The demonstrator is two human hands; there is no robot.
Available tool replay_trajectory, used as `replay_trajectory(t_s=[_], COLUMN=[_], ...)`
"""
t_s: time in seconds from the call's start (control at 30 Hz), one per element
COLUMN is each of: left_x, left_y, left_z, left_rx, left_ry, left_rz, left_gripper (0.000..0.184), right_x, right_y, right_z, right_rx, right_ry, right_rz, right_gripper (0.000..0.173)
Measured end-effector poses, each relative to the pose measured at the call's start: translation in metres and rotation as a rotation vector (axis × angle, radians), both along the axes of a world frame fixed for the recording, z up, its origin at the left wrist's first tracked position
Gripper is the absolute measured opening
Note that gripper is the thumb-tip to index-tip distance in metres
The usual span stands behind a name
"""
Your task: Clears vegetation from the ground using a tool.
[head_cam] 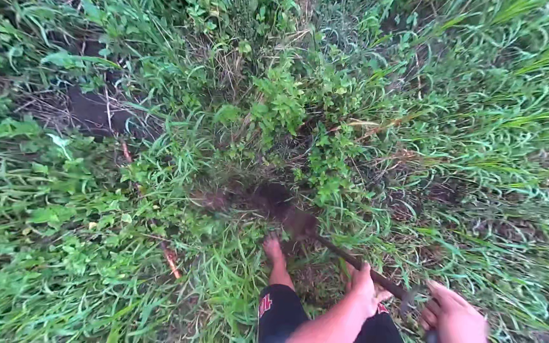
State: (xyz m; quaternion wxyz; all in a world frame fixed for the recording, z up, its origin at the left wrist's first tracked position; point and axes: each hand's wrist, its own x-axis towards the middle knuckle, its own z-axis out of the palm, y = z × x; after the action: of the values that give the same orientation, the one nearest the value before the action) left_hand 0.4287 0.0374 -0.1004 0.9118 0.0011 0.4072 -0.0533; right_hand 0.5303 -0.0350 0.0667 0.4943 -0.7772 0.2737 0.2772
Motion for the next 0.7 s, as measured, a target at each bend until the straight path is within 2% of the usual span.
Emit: replay_trajectory(t_s=[0.03, 0.1, 0.2, 0.27, 0.37, 0.47, 0.57, 0.7], left_x=[0.01, 0.023, 0.037, 0.04, 0.037, 0.048, 0.064, 0.083], left_y=[-0.013, -0.01, -0.012, -0.024, -0.07, -0.108, -0.128, -0.131], left_z=[-0.013, -0.004, 0.041, 0.056, 0.056, 0.05, 0.045, 0.047], left_rx=[-0.059, -0.101, -0.071, -0.023, 0.026, 0.122, 0.243, 0.297], left_ry=[0.12, 0.25, 0.201, 0.201, 0.318, 0.416, 0.496, 0.504], left_rz=[-0.122, -0.277, -0.343, -0.42, -0.534, -0.574, -0.636, -0.666], left_gripper=[0.075, 0.08, 0.07, 0.061, 0.052, 0.048, 0.048, 0.045], right_x=[0.003, 0.014, 0.013, -0.001, -0.021, -0.018, -0.007, 0.019], right_y=[0.02, 0.047, 0.025, -0.004, -0.057, -0.098, -0.119, -0.123], right_z=[-0.036, -0.061, -0.051, -0.051, -0.057, -0.07, -0.082, -0.079], right_rx=[-0.001, 0.022, 0.041, 0.061, 0.07, 0.133, 0.221, 0.297], right_ry=[-0.043, -0.059, -0.045, -0.03, 0.016, 0.057, 0.112, 0.266], right_rz=[-0.023, -0.043, -0.076, -0.113, -0.156, -0.125, -0.141, -0.197], right_gripper=[0.016, 0.017, 0.019, 0.019, 0.022, 0.028, 0.032, 0.034])
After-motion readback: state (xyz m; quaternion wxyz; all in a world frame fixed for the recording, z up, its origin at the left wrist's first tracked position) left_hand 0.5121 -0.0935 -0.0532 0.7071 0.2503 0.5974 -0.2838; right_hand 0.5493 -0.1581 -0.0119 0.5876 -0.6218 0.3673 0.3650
